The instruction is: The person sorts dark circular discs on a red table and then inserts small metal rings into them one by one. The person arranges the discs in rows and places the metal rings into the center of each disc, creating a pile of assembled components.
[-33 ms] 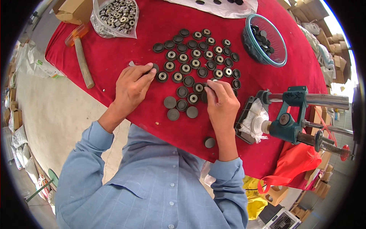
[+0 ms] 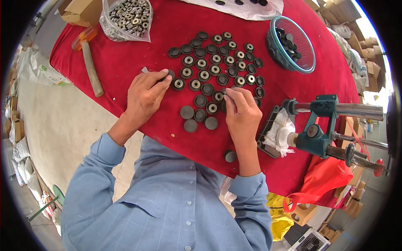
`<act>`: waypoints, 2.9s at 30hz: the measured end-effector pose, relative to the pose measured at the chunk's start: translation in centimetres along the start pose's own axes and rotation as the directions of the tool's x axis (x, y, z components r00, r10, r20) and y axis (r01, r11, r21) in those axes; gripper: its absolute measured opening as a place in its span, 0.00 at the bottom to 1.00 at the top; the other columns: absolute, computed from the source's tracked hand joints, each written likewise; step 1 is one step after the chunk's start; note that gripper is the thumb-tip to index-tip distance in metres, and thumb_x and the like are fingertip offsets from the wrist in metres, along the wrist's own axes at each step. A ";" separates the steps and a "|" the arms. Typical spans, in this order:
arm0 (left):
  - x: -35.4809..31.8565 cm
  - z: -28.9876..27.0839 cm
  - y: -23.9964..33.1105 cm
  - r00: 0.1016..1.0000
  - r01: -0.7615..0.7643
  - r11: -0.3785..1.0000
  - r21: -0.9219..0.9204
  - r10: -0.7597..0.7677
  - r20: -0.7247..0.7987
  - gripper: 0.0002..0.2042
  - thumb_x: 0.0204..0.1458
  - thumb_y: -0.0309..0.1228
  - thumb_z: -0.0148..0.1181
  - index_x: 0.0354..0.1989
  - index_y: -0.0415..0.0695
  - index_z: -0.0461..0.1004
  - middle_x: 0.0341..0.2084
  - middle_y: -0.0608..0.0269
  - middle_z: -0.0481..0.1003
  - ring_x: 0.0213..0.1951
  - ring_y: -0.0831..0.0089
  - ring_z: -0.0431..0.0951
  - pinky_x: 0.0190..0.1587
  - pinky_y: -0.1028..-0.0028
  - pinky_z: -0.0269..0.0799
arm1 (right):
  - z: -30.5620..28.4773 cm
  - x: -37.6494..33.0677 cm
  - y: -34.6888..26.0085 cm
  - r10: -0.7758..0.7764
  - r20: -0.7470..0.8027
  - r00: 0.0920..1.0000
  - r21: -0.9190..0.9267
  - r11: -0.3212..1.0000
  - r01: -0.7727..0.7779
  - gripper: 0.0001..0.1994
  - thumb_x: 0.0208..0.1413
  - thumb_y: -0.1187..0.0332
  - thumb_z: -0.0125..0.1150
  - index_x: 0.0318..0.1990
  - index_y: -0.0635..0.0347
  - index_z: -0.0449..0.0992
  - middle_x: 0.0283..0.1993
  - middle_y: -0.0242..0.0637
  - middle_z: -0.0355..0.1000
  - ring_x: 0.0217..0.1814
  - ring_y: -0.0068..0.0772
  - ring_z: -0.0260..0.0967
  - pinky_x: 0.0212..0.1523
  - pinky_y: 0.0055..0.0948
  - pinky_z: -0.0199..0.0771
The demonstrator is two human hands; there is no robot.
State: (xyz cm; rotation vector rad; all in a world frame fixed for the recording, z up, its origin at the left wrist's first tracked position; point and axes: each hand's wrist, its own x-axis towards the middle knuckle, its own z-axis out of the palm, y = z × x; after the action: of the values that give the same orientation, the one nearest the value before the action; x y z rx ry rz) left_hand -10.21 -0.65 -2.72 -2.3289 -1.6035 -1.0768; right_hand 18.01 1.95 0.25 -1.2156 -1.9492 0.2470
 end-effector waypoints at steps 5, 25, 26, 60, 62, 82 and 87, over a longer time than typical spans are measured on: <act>-0.3 -0.2 0.2 0.999 0.046 0.999 -0.025 -0.046 0.015 0.13 0.53 0.22 0.72 0.47 0.42 0.85 0.50 0.59 0.83 0.48 0.60 0.84 0.52 0.61 0.78 | 1.3 -1.1 0.2 -0.108 0.101 0.989 -0.195 0.973 0.126 0.07 0.56 0.73 0.70 0.43 0.57 0.83 0.46 0.32 0.81 0.43 0.38 0.79 0.44 0.38 0.79; 2.0 1.2 8.0 0.953 0.199 0.978 -0.066 -0.177 0.246 0.16 0.47 0.34 0.79 0.42 0.43 0.84 0.36 0.63 0.79 0.40 0.62 0.78 0.42 0.63 0.72 | -0.1 -1.2 -2.1 -0.154 0.280 0.948 -0.331 0.911 0.246 0.10 0.53 0.72 0.63 0.42 0.63 0.82 0.55 0.40 0.78 0.62 0.41 0.76 0.68 0.52 0.69; 2.0 1.4 8.1 0.946 0.227 0.971 -0.078 -0.201 0.256 0.16 0.46 0.33 0.79 0.42 0.42 0.84 0.36 0.63 0.79 0.40 0.61 0.78 0.42 0.62 0.73 | 0.0 -1.1 -2.2 -0.151 0.293 0.944 -0.339 0.907 0.251 0.10 0.53 0.71 0.63 0.41 0.64 0.82 0.55 0.41 0.78 0.62 0.42 0.76 0.67 0.52 0.69; 1.4 1.7 2.1 0.997 -0.011 0.982 -0.187 -0.004 -0.078 0.15 0.47 0.20 0.76 0.44 0.45 0.86 0.37 0.63 0.81 0.38 0.63 0.80 0.36 0.65 0.76 | -3.7 -1.5 2.8 0.428 0.026 0.904 -0.283 0.870 -0.404 0.15 0.60 0.67 0.72 0.50 0.64 0.79 0.51 0.47 0.75 0.41 0.49 0.80 0.42 0.45 0.81; 1.0 1.3 1.9 1.000 -0.003 0.984 -0.178 -0.002 -0.029 0.16 0.47 0.19 0.76 0.45 0.45 0.86 0.38 0.62 0.81 0.40 0.62 0.80 0.39 0.64 0.77 | -3.6 -1.3 2.6 0.457 0.005 0.890 -0.270 0.857 -0.439 0.15 0.60 0.66 0.73 0.49 0.64 0.80 0.51 0.46 0.76 0.38 0.45 0.80 0.41 0.43 0.81; -0.1 0.4 2.8 1.000 0.001 0.997 -0.078 0.000 0.020 0.11 0.48 0.22 0.76 0.41 0.47 0.87 0.38 0.69 0.83 0.39 0.68 0.80 0.42 0.66 0.69 | -0.6 0.4 2.5 0.061 -0.043 0.997 -0.161 0.985 -0.067 0.09 0.57 0.77 0.72 0.45 0.58 0.83 0.45 0.37 0.81 0.39 0.41 0.83 0.38 0.36 0.85; -0.1 0.4 2.8 1.000 0.018 0.995 -0.097 -0.016 0.020 0.12 0.49 0.21 0.76 0.42 0.47 0.87 0.39 0.68 0.83 0.39 0.67 0.79 0.42 0.65 0.69 | -0.3 0.1 2.7 0.041 -0.037 0.998 -0.145 0.988 -0.046 0.08 0.57 0.77 0.71 0.44 0.59 0.84 0.47 0.37 0.82 0.42 0.42 0.84 0.40 0.35 0.85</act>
State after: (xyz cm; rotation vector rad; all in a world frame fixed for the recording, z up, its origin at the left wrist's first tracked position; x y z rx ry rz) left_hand -7.62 -1.79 -2.27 -2.3977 -1.6150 -1.1651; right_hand 20.00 3.34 -0.98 -1.3493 -1.9405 0.1070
